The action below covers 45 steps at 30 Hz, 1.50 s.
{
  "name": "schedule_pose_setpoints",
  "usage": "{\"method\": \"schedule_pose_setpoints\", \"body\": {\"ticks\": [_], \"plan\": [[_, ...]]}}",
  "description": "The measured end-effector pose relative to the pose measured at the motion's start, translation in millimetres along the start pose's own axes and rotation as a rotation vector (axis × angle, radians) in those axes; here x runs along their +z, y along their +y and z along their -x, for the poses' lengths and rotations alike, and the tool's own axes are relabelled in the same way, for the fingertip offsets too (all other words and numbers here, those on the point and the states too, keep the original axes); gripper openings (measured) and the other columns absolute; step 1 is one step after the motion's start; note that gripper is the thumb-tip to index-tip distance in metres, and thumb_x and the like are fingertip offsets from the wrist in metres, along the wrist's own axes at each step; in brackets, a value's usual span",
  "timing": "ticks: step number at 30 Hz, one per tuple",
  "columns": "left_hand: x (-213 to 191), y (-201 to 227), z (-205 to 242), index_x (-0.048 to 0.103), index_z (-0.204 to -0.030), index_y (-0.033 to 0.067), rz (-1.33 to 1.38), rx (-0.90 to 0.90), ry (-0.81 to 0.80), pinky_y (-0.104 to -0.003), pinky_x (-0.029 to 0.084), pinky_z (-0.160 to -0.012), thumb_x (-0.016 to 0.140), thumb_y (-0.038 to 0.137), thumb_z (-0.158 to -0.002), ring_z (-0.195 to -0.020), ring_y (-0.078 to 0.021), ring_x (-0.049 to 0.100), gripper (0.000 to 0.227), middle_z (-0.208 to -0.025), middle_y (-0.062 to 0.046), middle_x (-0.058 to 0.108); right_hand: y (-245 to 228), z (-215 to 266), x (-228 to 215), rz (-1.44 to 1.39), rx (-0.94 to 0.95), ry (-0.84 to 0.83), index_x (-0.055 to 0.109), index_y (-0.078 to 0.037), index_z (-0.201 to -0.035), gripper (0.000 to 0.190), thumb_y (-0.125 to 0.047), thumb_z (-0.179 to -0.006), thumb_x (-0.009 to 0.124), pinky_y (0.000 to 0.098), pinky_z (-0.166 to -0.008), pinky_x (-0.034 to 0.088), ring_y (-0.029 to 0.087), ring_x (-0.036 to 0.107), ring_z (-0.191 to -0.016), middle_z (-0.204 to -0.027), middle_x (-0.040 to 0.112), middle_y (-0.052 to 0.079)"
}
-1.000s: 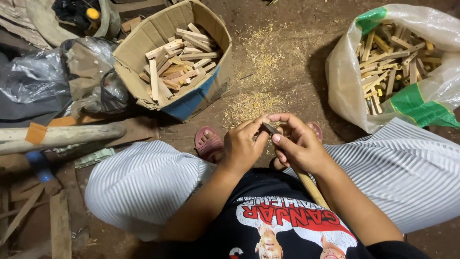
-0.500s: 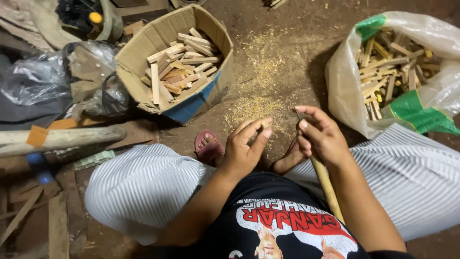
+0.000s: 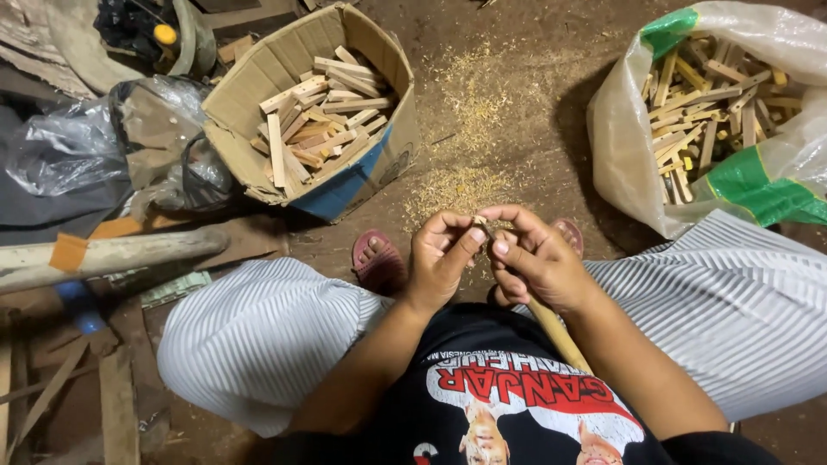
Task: A person sits on the floor and manually inspects and cleans small wooden sticks, moving them between containers.
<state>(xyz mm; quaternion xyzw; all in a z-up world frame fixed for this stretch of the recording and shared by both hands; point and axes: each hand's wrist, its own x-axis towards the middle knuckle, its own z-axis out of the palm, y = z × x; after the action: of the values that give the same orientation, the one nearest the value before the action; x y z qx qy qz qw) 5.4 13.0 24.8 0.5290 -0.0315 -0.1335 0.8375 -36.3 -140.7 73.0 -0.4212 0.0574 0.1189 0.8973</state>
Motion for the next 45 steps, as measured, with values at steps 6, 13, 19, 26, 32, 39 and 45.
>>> {"method": "schedule_pose_setpoints", "body": {"ticks": [6,13,19,26,32,39,45], "plan": [[-1,-11,0,0.059,-0.103,-0.0047,0.007,0.047,0.009,-0.019,0.054,-0.05,0.074,0.008,-0.094,-0.073,-0.013,0.063,0.021,-0.092,-0.014,0.064,0,-1,0,-0.006,-0.003,-0.016,0.043,0.004,-0.14,0.043,0.004,-0.098,0.053,0.0225,-0.027,0.048,0.009,0.049,-0.04,-0.074,0.047,0.01],[3,-3,2,0.06,-0.099,-0.0038,0.028,0.101,0.009,-0.018,0.052,-0.048,0.073,0.005,-0.094,-0.069,-0.0115,0.062,0.017,-0.089,-0.013,0.063,1,1,-3,0.014,0.017,0.008,0.046,0.003,-0.14,0.042,0.004,-0.099,0.054,0.0232,-0.028,0.047,0.011,0.05,-0.04,-0.072,0.047,0.011],[21,23,11,0.064,-0.098,-0.008,0.006,0.207,-0.14,-0.027,0.056,-0.059,0.078,0.002,-0.088,-0.078,-0.0203,0.07,0.019,-0.092,-0.02,0.068,21,-13,-57,0.056,0.069,0.172,0.052,-0.002,-0.136,0.033,0.0,-0.102,0.052,0.0197,-0.029,0.039,0.009,0.046,-0.043,-0.07,0.048,0.008],[0,7,-3,0.066,-0.117,-0.0077,-0.186,0.137,-0.026,-0.028,0.059,-0.059,0.051,0.015,-0.109,-0.07,-0.0188,0.068,0.029,-0.096,-0.021,0.07,-3,-5,-10,-0.002,0.01,0.064,0.043,0.001,-0.143,0.046,0.002,-0.098,0.054,0.0215,-0.026,0.044,0.009,0.047,-0.041,-0.072,0.048,0.011],[-2,3,2,0.062,-0.115,-0.0064,-0.176,0.087,0.004,-0.021,0.056,-0.055,0.062,0.015,-0.103,-0.071,-0.0134,0.065,0.024,-0.1,-0.018,0.07,1,-4,0,0.034,0.013,0.033,0.044,0.004,-0.143,0.046,0.004,-0.098,0.054,0.0223,-0.026,0.046,0.01,0.049,-0.039,-0.071,0.05,0.012],[6,-7,3,0.06,-0.109,-0.004,-0.036,0.066,0.029,-0.018,0.053,-0.051,0.064,0.014,-0.101,-0.068,-0.0103,0.062,0.02,-0.087,-0.012,0.067,0,-3,-1,0.036,0.002,0.029,0.044,0.005,-0.141,0.044,0.004,-0.098,0.054,0.0221,-0.026,0.046,0.01,0.049,-0.039,-0.071,0.05,0.011],[28,-10,12,0.059,-0.106,-0.0035,0.156,0.01,0.164,-0.015,0.044,-0.043,0.061,0.012,-0.102,-0.056,-0.0086,0.056,0.017,-0.071,-0.01,0.059,-7,-3,4,0.106,-0.028,0.033,0.051,0.009,-0.136,0.038,0.006,-0.098,0.054,0.0233,-0.027,0.048,0.011,0.053,-0.038,-0.07,0.051,0.012]]}}
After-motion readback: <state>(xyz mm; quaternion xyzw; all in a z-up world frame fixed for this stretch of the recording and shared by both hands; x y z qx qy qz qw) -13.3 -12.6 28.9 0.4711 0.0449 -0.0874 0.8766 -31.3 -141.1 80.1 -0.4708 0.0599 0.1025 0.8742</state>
